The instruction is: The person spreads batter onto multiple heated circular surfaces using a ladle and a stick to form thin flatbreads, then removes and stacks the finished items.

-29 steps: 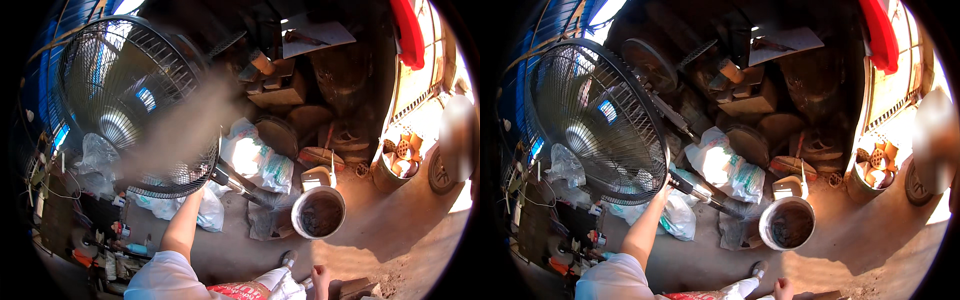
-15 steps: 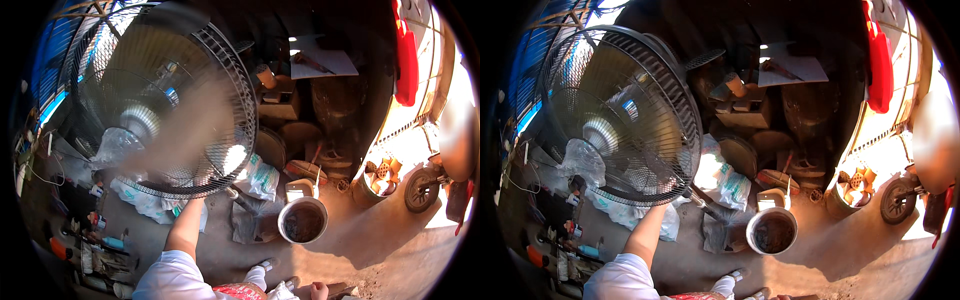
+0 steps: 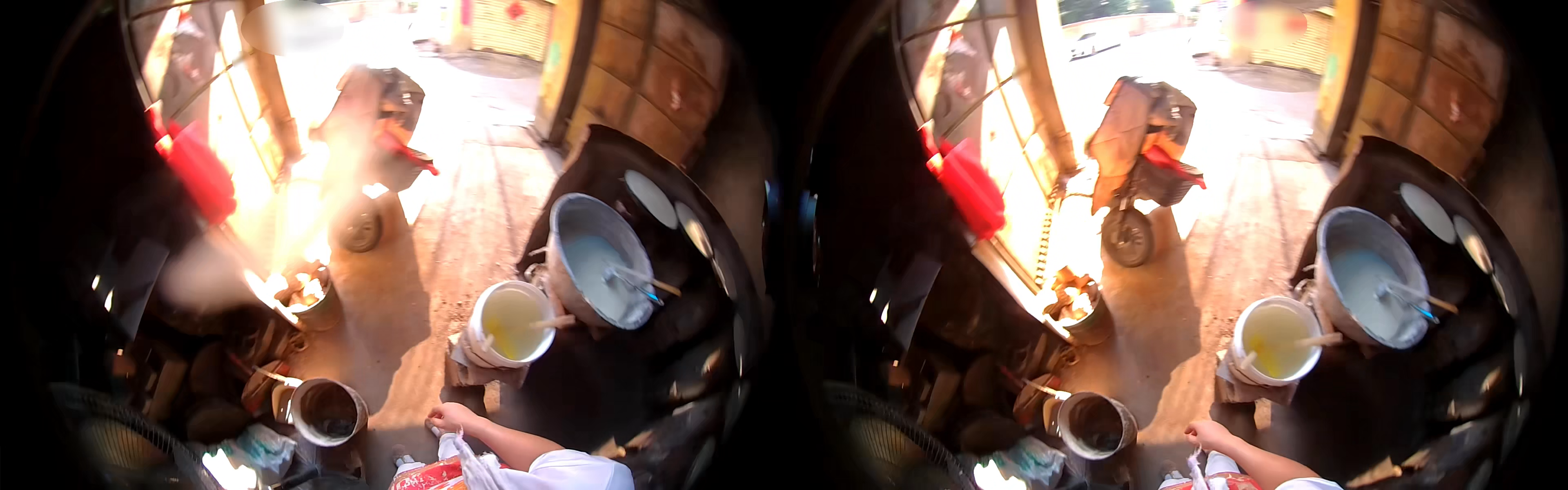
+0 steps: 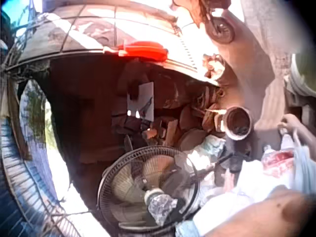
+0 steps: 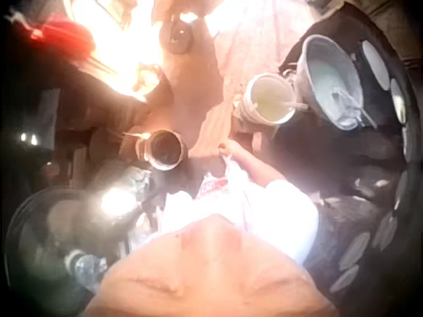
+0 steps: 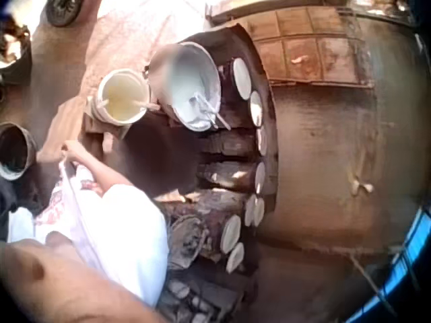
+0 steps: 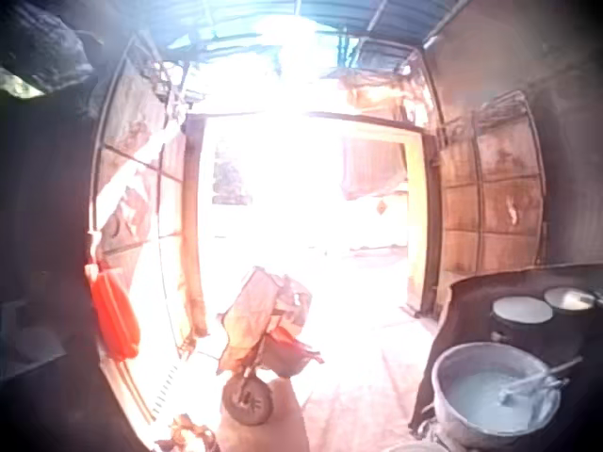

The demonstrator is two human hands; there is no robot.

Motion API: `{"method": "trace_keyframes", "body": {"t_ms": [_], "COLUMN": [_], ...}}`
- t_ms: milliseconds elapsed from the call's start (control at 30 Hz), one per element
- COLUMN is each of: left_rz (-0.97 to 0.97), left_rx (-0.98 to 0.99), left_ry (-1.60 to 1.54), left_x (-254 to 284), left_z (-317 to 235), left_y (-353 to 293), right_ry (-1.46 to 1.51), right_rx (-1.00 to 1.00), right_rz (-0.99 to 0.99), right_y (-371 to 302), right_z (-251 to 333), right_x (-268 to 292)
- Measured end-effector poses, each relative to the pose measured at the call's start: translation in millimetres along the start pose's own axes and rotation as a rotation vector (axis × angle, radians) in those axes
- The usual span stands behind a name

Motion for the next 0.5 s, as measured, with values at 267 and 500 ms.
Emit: {"method": "trace_keyframes", "body": {"t_ms": [267, 500], "left_rz": [-0.176, -0.202], "left_rx": [0.093, -0.2], "left_ry": [-0.045, -0.302], "left_x": [67, 143], "left_z": [21, -63], "left_y": [1, 47], "right_ry": [0.308, 0.335], "right_rx": [-0.29, 0.01], "right_rz": [-0.114, 0.2], "right_y": [-151, -66], "right_z": [-111, -2], "right_x": [-4, -33]}}
Point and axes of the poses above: each hand's wrist, its own y-axis towards the middle knuckle, its own x-axis out of the back of the hand, z = x × y, the point moved 8 cm from there along y, towards the middle knuckle, and after that the axes turned 3 degrees about y, right-handed, at the moved point
